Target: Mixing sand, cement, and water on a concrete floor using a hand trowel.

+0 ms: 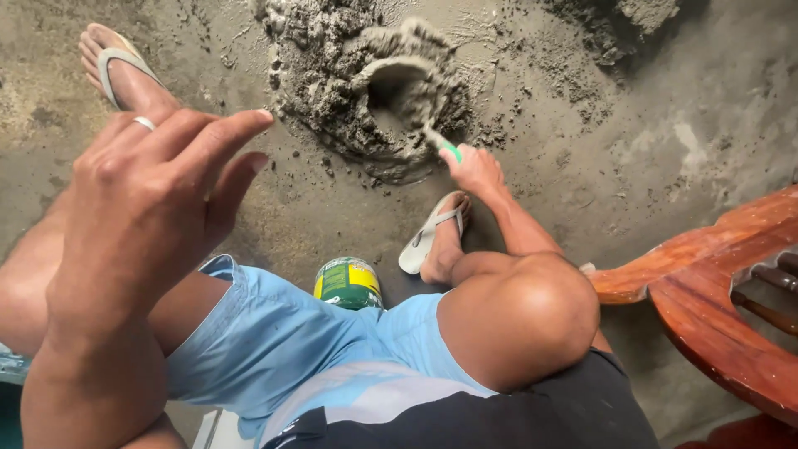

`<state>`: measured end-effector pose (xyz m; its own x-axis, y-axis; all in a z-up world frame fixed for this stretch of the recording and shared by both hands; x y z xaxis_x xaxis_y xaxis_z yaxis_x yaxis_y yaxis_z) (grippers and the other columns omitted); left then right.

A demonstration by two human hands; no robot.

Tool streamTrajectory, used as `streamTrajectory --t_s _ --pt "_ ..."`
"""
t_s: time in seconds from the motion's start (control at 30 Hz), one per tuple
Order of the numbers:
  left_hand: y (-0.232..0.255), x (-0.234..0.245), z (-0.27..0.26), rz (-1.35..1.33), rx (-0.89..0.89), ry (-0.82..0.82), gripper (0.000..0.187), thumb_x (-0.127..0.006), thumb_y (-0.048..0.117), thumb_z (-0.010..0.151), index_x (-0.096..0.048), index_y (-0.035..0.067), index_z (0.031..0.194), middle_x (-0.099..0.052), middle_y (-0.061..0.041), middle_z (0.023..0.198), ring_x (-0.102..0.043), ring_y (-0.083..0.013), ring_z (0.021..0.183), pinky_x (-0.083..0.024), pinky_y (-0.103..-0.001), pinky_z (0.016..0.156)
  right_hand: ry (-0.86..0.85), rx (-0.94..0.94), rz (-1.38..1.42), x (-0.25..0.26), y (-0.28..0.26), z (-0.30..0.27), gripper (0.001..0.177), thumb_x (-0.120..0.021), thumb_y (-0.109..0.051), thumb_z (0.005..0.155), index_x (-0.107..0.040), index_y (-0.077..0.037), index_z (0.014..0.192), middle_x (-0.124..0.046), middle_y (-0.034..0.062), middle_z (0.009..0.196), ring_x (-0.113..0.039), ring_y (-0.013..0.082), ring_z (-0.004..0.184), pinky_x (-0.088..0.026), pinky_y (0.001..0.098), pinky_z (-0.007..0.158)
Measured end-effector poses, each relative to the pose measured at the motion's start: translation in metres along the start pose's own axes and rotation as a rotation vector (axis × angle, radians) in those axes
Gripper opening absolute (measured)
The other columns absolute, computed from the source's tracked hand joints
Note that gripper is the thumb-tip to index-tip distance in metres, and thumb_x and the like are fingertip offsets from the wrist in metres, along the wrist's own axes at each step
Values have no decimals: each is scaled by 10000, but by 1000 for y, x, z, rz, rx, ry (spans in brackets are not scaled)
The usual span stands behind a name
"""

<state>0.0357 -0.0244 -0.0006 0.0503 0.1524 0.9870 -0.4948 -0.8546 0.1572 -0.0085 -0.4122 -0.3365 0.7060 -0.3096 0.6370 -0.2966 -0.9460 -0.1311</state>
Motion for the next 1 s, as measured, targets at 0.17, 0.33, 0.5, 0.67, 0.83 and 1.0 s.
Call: streamTrajectory --t_s 0.17,0.33,0.5,0.67,0.83,1.0 --pt "1 3 -4 -18 -2 -17 273 -798 194 1114 -793 164 1386 -734 0 1039 -604 -133 709 -530 -311 728 83 -14 84 19 31 -26 640 -373 -605 1005 -681 -45 986 -715 209 948 -642 454 812 -492 552 738" --pt "-4 7 -9 8 -18 -49 273 -808 206 1128 -795 184 1400 -754 4 1096 -611 -147 739 -541 -306 757 281 -24 264 -39 128 -68 550 -525 -502 1013 -679 6 869 -694 241 832 -598 482 724 -489 513 684" --pt "-4 9 -12 -48 10 -40 302 -816 130 1067 -798 125 1368 -793 -24 1169 -724 -197 941 -558 -353 864 418 78 502 -76 122 -60 568 -473 -466 1059 -544 1 741 -515 150 619 -391 303 547 -360 467 540" --pt "-1 0 -14 38 7 -63 321 -818 200 1081 -792 172 1400 -792 -11 1196 -705 -147 900 -555 -312 850 266 -26 716 -70 24 -16 682 -403 -582 1007 -500 4 671 -513 95 601 -430 237 566 -393 414 568" --pt "4 1 -7 40 4 -73 280 -804 212 1090 -790 183 1368 -761 6 1092 -669 -129 806 -551 -295 812 339 125 494 -19 -42 22 468 -542 -384 980 -632 69 903 -695 240 725 -648 406 603 -519 496 583" --pt "2 0 -5 73 3 -72 339 -809 214 1072 -794 225 1411 -767 34 1100 -672 -109 762 -549 -279 796 339 351 -60 -41 -29 -29 291 -634 -288 1000 -477 -53 1070 -655 182 822 -637 401 555 -495 547 498"
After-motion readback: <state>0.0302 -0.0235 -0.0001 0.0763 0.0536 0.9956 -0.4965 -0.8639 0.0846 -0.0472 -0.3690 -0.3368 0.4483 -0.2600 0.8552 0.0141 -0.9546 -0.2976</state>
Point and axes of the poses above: each hand's wrist, its own z-axis towards the middle knuckle, its own x-axis out of the back of the hand, y = z × x, the point moved 4 cm from there along z, towards the middle knuckle
